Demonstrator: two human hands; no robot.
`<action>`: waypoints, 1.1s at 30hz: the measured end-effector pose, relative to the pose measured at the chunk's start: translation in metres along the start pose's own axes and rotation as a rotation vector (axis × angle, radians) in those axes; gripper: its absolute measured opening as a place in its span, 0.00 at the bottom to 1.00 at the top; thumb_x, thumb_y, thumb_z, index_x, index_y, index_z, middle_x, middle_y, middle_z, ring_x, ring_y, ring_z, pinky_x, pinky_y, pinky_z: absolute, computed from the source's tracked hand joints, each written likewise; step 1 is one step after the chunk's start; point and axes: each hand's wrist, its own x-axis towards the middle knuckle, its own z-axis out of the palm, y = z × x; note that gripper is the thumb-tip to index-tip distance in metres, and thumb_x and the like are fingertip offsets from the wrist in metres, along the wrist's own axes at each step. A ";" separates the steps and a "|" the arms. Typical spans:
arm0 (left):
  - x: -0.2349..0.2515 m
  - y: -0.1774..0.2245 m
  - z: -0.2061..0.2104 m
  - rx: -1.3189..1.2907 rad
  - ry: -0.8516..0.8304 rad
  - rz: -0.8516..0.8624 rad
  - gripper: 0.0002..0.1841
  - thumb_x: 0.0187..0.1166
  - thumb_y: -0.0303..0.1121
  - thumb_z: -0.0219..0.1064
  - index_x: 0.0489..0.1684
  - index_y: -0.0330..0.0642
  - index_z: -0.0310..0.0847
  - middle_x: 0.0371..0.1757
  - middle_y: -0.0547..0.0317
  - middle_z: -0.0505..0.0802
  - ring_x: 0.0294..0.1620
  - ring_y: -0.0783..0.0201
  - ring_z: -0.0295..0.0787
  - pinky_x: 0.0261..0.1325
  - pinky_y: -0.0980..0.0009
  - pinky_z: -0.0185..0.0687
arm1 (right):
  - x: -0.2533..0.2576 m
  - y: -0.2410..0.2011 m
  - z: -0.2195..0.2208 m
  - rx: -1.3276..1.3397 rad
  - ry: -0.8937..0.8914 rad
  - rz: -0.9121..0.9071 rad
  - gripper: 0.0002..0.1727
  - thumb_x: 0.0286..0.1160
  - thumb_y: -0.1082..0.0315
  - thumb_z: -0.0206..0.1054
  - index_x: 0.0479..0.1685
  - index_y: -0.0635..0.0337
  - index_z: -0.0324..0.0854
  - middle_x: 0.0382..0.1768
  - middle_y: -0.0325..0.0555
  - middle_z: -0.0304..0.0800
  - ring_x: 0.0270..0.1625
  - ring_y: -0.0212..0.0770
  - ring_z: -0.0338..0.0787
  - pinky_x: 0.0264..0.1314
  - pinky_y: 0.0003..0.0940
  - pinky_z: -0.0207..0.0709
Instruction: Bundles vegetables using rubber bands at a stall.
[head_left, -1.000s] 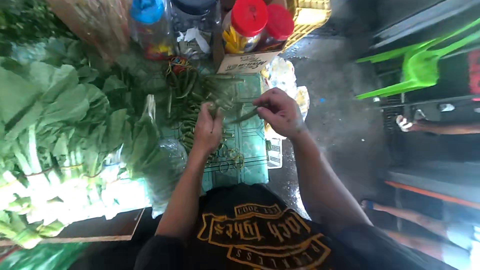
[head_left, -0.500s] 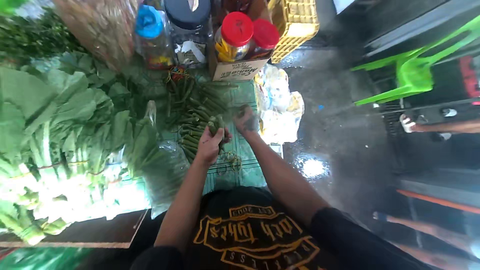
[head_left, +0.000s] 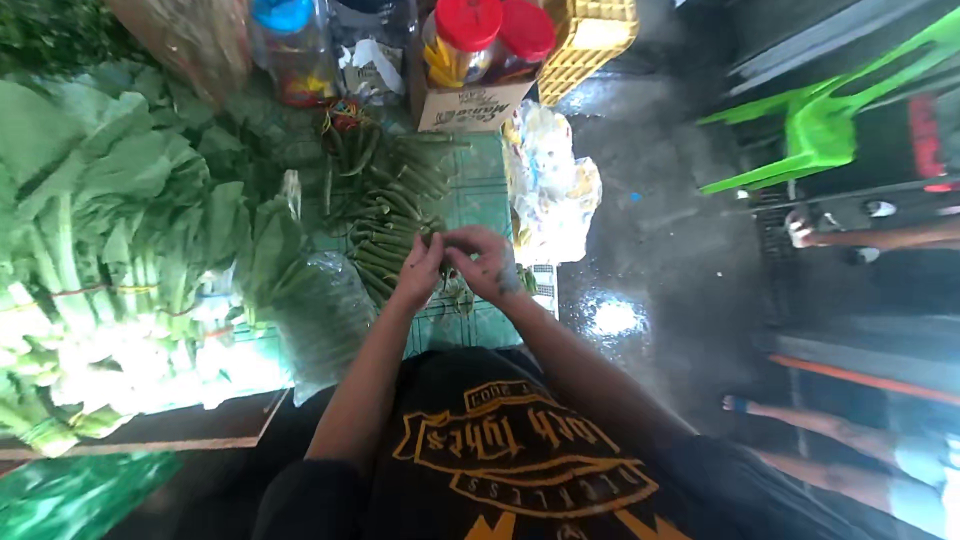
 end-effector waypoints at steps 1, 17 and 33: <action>-0.004 0.001 0.000 0.020 -0.010 0.004 0.24 0.94 0.52 0.48 0.79 0.49 0.64 0.53 0.57 0.91 0.47 0.65 0.90 0.51 0.62 0.89 | -0.001 0.000 -0.002 0.082 -0.034 0.082 0.11 0.75 0.73 0.70 0.53 0.59 0.92 0.49 0.46 0.95 0.46 0.37 0.95 0.53 0.38 0.92; -0.010 0.011 -0.014 -0.069 0.059 -0.013 0.18 0.93 0.48 0.53 0.72 0.50 0.71 0.48 0.56 0.89 0.44 0.59 0.90 0.47 0.57 0.91 | 0.026 0.116 0.000 -0.612 0.015 0.111 0.10 0.79 0.63 0.66 0.47 0.52 0.92 0.57 0.53 0.89 0.65 0.56 0.86 0.68 0.55 0.81; -0.004 0.004 -0.023 0.029 -0.075 0.038 0.18 0.93 0.38 0.51 0.74 0.38 0.67 0.46 0.53 0.90 0.42 0.58 0.92 0.48 0.58 0.93 | 0.022 0.042 -0.177 0.388 0.430 0.052 0.17 0.82 0.74 0.52 0.68 0.64 0.70 0.43 0.48 0.94 0.49 0.42 0.94 0.61 0.43 0.86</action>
